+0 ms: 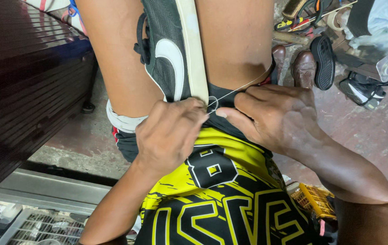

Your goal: The person sits on the floor and sews the sole of a black and white Nike sneaker using a needle and white thread. They repeatedly push the needle through the shoe's edge and pull the thread to secure the sole, finishing by inspecting the stitched area.

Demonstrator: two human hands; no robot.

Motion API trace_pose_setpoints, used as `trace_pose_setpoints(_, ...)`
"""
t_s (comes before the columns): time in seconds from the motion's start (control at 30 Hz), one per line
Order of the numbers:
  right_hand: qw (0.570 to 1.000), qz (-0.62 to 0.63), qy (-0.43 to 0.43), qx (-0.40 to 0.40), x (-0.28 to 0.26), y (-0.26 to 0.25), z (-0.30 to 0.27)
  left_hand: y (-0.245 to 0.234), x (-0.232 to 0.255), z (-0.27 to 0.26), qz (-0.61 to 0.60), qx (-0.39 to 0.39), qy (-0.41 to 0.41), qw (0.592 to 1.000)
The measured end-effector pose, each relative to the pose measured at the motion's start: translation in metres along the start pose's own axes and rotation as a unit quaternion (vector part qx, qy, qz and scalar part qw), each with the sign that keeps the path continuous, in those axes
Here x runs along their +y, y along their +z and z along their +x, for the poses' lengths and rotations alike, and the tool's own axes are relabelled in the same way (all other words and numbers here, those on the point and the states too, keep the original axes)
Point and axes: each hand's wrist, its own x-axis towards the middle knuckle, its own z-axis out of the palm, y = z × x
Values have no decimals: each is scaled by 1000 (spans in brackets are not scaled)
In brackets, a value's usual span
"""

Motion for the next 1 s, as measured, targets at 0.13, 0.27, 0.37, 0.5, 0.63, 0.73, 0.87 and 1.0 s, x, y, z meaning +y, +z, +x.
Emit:
trace_pose_setpoints(0.13, 988, 77, -135, -7, -1, 5, 12, 0, -6, -4, -75, -10, -79, 994)
trace_pose_setpoints(0.27, 975, 135, -139, 113, -4, 12, 14, -9, -1, -8, -131, 26, -136, 982)
trace_pose_setpoints(0.37, 997, 52, -46, 33, -7, 11, 6, -22, 2, -6, -345, -15, -268, 899)
trace_pose_setpoints(0.5, 960, 264, 51, -73, -1, -1, -8, -25, 3, 6, -390, -71, -240, 886)
trace_pose_setpoints(0.63, 928, 353, 106, -54, -3, -13, -9, -16, 7, 13, -167, -109, -112, 973)
trace_pose_setpoints(0.73, 947, 308, 86, -32, -10, -1, -1, -11, 10, 12, -132, -144, -174, 965)
trace_pose_setpoints(0.87, 984, 173, -20, 46, -18, 28, 12, -6, 10, 7, -113, -63, -119, 984)
trace_pose_setpoints(1.0, 998, -7, 4, 58, 18, 9, 9, -4, 8, 0, -143, -78, -155, 975)
